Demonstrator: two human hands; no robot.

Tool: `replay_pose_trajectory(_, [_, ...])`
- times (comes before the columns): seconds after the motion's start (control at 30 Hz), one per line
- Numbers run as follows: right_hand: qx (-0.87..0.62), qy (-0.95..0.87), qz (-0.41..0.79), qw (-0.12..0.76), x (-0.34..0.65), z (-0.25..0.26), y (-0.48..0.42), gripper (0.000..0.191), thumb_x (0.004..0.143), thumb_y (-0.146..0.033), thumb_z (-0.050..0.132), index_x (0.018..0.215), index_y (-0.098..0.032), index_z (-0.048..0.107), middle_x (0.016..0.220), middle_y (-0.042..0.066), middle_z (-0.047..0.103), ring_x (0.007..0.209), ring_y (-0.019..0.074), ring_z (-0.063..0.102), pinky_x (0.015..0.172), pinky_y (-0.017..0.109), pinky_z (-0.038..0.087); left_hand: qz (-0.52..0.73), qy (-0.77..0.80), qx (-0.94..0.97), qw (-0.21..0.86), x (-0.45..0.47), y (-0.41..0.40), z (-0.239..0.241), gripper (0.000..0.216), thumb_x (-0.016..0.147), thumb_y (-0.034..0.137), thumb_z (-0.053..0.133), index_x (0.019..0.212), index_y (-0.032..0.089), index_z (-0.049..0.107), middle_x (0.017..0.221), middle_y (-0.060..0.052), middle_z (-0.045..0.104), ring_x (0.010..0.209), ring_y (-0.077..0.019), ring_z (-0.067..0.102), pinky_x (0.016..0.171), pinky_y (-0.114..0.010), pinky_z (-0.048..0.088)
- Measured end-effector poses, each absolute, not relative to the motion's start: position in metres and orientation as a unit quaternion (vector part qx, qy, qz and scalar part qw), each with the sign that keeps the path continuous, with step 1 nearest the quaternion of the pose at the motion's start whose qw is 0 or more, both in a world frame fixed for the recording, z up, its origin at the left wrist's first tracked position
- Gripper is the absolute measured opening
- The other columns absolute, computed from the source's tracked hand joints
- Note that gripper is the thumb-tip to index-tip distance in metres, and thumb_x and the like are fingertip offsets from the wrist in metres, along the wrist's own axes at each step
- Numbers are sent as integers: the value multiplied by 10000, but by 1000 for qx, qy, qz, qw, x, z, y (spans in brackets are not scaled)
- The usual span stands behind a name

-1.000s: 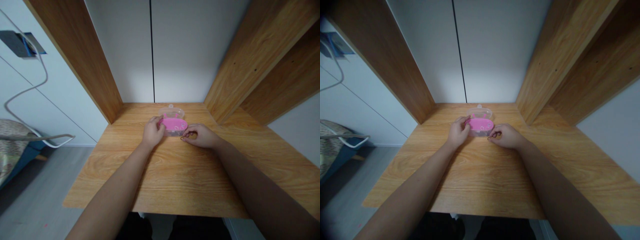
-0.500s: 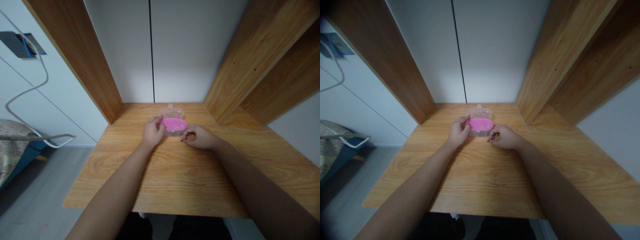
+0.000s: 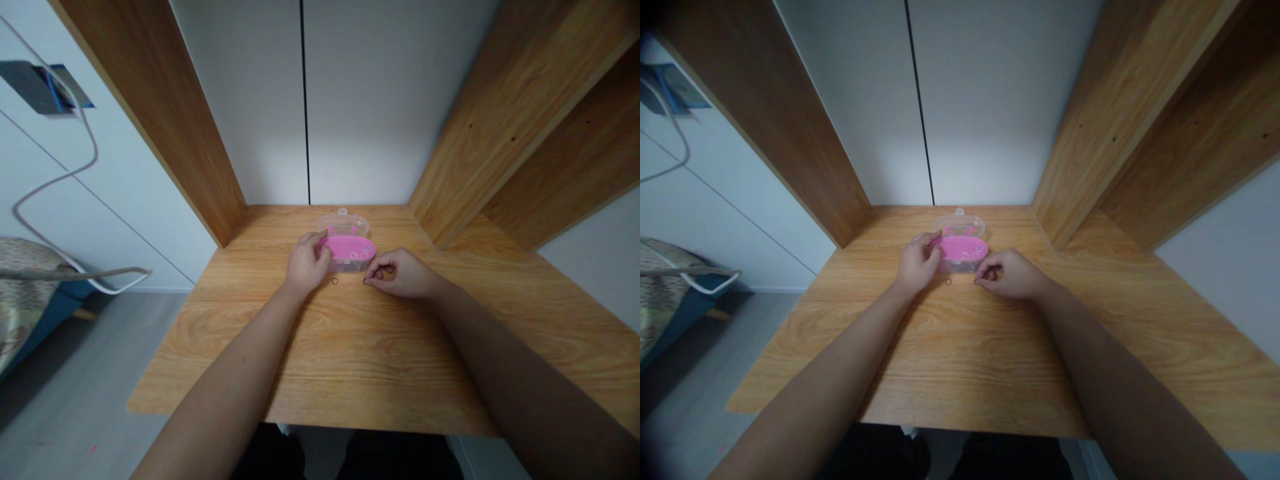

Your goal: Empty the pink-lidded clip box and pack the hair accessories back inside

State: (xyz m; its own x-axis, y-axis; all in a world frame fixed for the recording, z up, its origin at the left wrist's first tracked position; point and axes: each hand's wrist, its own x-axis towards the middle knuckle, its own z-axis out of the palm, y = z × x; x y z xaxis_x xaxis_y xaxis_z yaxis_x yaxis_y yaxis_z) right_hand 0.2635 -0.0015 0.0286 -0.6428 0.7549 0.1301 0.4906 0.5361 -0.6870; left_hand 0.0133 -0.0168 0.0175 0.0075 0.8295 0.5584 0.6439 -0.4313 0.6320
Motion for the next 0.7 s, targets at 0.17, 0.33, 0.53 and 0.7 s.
replay_pose_trajectory(0.17, [-332, -898, 226, 176, 246, 38, -16, 140, 870, -302, 655, 875, -224, 771, 710, -2, 722, 595, 127, 618, 597, 258, 471, 476, 526, 699, 95, 12, -14, 14, 404, 867, 192, 518, 1220, 121, 700, 1143, -121, 726, 1057, -245, 683, 989, -385, 533])
replay_pose_trajectory(0.33, [-291, -930, 117, 189, 228, 41, -29, 158, 941, -294, 596, 940, -246, 747, 882, 9, 779, 721, 154, 688, 669, 281, 490, 474, 527, 700, 94, 12, -13, 14, 393, 865, 193, 521, 1209, 138, 705, 1122, -109, 726, 1046, -238, 684, 977, -376, 537])
replay_pose_trajectory(0.53, [-262, -949, 94, 150, 210, 35, -35, 186, 975, -246, 538, 1018, -227, 718, 1104, 39, 776, 972, 210, 726, 814, 329, 529, 474, 527, 699, 96, 13, -15, 14, 396, 876, 191, 514, 1218, 110, 697, 1106, -124, 722, 1026, -243, 682, 956, -378, 540])
replay_pose_trajectory(0.7, [-269, -946, 97, 155, 210, 34, -34, 163, 948, -227, 570, 966, -230, 731, 1015, 29, 784, 894, 197, 723, 769, 311, 515, 475, 524, 700, 100, 12, -15, 14, 394, 873, 189, 512, 1215, 123, 697, 1122, -117, 724, 1057, -242, 677, 985, -382, 530])
